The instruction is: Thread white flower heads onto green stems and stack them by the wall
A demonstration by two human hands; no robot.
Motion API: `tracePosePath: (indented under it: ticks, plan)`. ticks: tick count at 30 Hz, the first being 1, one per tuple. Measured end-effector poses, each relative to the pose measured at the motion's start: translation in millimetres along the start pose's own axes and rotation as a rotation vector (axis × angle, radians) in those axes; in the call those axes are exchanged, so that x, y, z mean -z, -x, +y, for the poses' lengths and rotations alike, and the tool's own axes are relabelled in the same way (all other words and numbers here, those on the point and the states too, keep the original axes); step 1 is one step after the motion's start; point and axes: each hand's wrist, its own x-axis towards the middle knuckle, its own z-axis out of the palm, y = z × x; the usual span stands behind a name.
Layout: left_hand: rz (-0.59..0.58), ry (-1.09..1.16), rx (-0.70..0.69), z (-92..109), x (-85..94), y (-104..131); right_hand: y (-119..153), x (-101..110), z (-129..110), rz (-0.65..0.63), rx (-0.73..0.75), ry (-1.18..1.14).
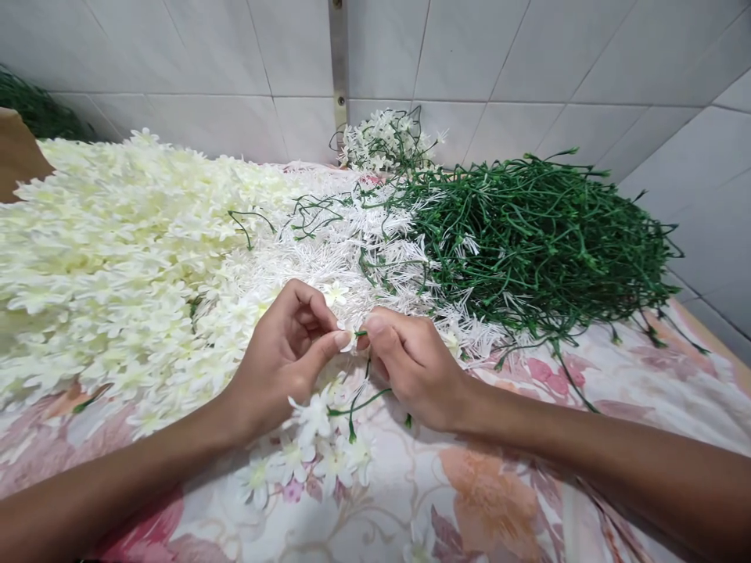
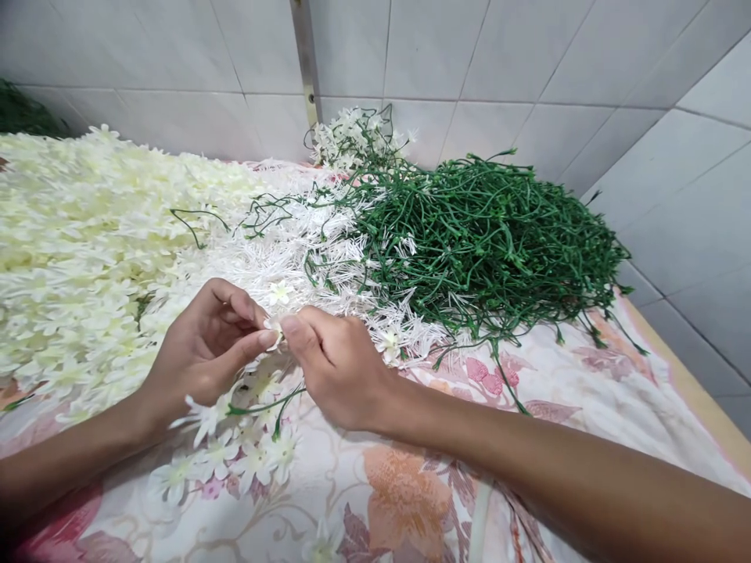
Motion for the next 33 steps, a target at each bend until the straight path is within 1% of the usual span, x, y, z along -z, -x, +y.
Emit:
tracePosePath:
  ticks: [4, 7, 10, 14, 20, 24, 29, 33]
  plan:
    - [0.019, 0.005, -0.002, -2, 1.2, 1, 2, 1, 1, -0.006, -0.024, 0.002]
    - [-0.002, -0.003, -0.003, -2, 1.6, 2, 1, 3, 0, -0.036, -0.021, 0.003]
    - [-0.021, -0.05, -0.011, -1, 1.2, 4, 1, 4, -1, -0.057, 0.0, 0.007]
    - [-0.02, -0.111, -0.047, -3, 0.8, 6, 0, 3, 0, -0.052, 0.025, 0.036]
    - [-0.054, -0.146, -0.121, -11, 2.7, 8, 0, 2, 2, -0.03, 0.089, 0.104]
    - [-0.07, -0.161, -0.139, -15, 3.6, 8, 0, 3, 2, -0.045, 0.104, 0.115]
    - [-0.069, -0.183, -0.155, -15, 3.7, 9, -1, 2, 2, -0.049, 0.107, 0.121]
    - [-0.04, -0.186, -0.172, -16, 2.6, 10, -2, 2, 1, -0.044, 0.141, 0.13]
